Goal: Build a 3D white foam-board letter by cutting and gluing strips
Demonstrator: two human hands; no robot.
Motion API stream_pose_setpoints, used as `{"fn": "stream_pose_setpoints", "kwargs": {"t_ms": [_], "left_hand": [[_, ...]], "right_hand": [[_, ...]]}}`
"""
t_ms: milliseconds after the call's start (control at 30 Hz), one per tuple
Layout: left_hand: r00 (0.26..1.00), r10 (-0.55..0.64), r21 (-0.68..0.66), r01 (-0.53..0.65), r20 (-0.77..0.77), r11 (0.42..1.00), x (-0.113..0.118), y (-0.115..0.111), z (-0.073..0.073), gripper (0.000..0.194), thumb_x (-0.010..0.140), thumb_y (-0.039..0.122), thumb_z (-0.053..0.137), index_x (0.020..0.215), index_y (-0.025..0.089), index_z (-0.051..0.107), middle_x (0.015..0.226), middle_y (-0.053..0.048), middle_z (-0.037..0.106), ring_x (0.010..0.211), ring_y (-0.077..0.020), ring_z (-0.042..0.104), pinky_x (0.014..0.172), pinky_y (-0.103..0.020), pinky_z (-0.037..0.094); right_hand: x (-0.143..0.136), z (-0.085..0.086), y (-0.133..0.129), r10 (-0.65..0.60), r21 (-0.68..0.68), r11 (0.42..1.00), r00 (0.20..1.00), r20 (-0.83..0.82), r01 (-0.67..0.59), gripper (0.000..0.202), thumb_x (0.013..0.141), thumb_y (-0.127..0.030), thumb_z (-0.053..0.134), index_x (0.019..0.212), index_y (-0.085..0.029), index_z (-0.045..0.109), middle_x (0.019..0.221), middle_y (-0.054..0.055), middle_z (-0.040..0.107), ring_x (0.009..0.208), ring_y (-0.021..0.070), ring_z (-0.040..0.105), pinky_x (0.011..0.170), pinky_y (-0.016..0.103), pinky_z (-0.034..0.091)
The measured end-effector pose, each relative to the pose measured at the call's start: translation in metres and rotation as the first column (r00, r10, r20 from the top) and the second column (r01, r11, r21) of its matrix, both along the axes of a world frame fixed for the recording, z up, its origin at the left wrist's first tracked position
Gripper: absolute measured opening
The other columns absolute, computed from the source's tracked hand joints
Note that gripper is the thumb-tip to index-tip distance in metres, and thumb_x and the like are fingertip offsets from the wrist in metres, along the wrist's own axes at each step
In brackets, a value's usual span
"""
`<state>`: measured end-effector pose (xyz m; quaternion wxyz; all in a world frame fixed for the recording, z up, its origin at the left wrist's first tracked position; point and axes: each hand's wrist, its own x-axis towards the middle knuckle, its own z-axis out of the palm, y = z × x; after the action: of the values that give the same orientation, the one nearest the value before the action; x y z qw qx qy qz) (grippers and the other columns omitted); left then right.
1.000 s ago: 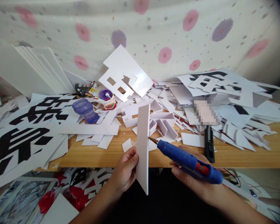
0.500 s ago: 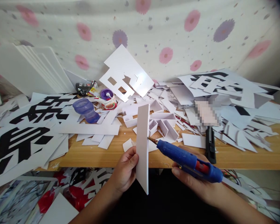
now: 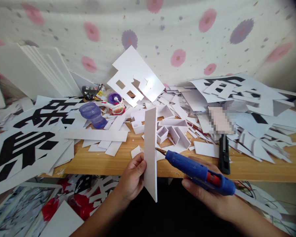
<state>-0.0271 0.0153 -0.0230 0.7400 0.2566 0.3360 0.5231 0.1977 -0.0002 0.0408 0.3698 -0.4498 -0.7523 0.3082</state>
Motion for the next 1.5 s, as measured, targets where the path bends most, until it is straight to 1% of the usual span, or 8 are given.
{"fn": "stream_pose_setpoints", "kwargs": {"t_ms": [100,300,533,633,733,933,1267,1500], "left_hand": [[1.000,0.016,-0.002,-0.016,0.001,1.000,0.000,0.000,-0.001,0.030,0.071,0.036,0.083,0.081,0.016,0.063,0.062,0.002,0.058,0.052,-0.0080,0.050,0.053,-0.018,0.041],[0.998,0.052,0.008,-0.052,0.023,0.999,0.000,0.001,0.000,0.027,0.073,0.033,0.082,0.080,0.015,0.064,0.064,0.002,0.059,0.055,-0.0078,0.052,0.054,-0.017,0.043],[0.996,0.071,0.007,-0.072,0.057,0.997,-0.001,0.002,0.003,0.028,0.068,0.030,0.086,0.081,0.014,0.066,0.068,0.001,0.064,0.060,-0.0069,0.057,0.057,-0.014,0.046],[0.996,0.068,0.020,-0.069,0.057,0.997,-0.001,0.003,0.003,0.027,0.070,0.031,0.084,0.079,0.015,0.065,0.066,0.001,0.063,0.058,-0.0071,0.056,0.056,-0.014,0.046],[0.998,0.056,0.049,-0.058,0.040,0.997,-0.002,0.003,0.003,0.027,0.072,0.033,0.083,0.078,0.015,0.064,0.064,0.001,0.062,0.055,-0.0073,0.054,0.053,-0.015,0.044],[0.995,0.098,0.046,-0.099,0.016,0.994,-0.003,0.005,0.004,0.029,0.071,0.035,0.083,0.081,0.015,0.065,0.068,0.000,0.063,0.056,-0.0083,0.055,0.053,-0.016,0.045],[0.990,0.130,0.059,-0.133,0.048,0.989,-0.004,0.009,0.005,0.026,0.072,0.033,0.083,0.081,0.016,0.066,0.068,0.000,0.065,0.059,-0.0085,0.058,0.056,-0.015,0.048],[0.984,0.176,0.027,-0.177,0.033,0.984,-0.007,0.012,0.010,0.029,0.070,0.034,0.084,0.082,0.016,0.066,0.070,-0.001,0.067,0.061,-0.0095,0.061,0.058,-0.016,0.050]], "right_hand": [[0.000,0.001,0.002,0.028,0.011,1.000,0.999,0.027,-0.029,0.023,0.086,-0.033,0.057,0.065,-0.025,0.053,0.064,0.001,0.058,0.061,0.0191,0.061,0.058,0.031,0.050],[-0.001,0.002,0.005,0.084,0.042,0.996,0.996,0.021,-0.085,0.023,0.085,-0.029,0.057,0.065,-0.024,0.050,0.061,-0.001,0.054,0.053,0.0149,0.056,0.052,0.028,0.046],[-0.003,-0.002,0.001,0.059,-0.020,0.998,0.998,-0.011,-0.059,0.027,0.086,-0.037,0.057,0.063,-0.026,0.052,0.061,0.001,0.054,0.057,0.0187,0.057,0.056,0.033,0.047],[-0.003,-0.002,0.001,0.071,-0.044,0.996,0.997,-0.012,-0.072,0.026,0.086,-0.038,0.057,0.063,-0.026,0.053,0.061,0.001,0.054,0.056,0.0190,0.057,0.055,0.033,0.047],[-0.002,-0.002,0.003,0.110,-0.037,0.993,0.994,0.015,-0.109,0.024,0.086,-0.033,0.057,0.065,-0.024,0.050,0.062,0.000,0.053,0.056,0.0169,0.057,0.054,0.030,0.047],[-0.003,-0.001,0.005,0.178,-0.029,0.984,0.984,0.033,-0.177,0.023,0.087,-0.028,0.055,0.067,-0.022,0.045,0.061,-0.003,0.049,0.053,0.0118,0.052,0.050,0.026,0.042],[-0.002,-0.009,0.003,0.168,-0.014,0.986,0.986,0.020,-0.167,0.022,0.086,-0.029,0.056,0.068,-0.023,0.046,0.064,-0.002,0.052,0.055,0.0131,0.053,0.053,0.026,0.043],[-0.005,-0.007,0.005,0.124,-0.021,0.992,0.992,0.011,-0.123,0.024,0.085,-0.033,0.057,0.065,-0.023,0.048,0.061,-0.002,0.054,0.051,0.0139,0.055,0.051,0.026,0.045]]}}
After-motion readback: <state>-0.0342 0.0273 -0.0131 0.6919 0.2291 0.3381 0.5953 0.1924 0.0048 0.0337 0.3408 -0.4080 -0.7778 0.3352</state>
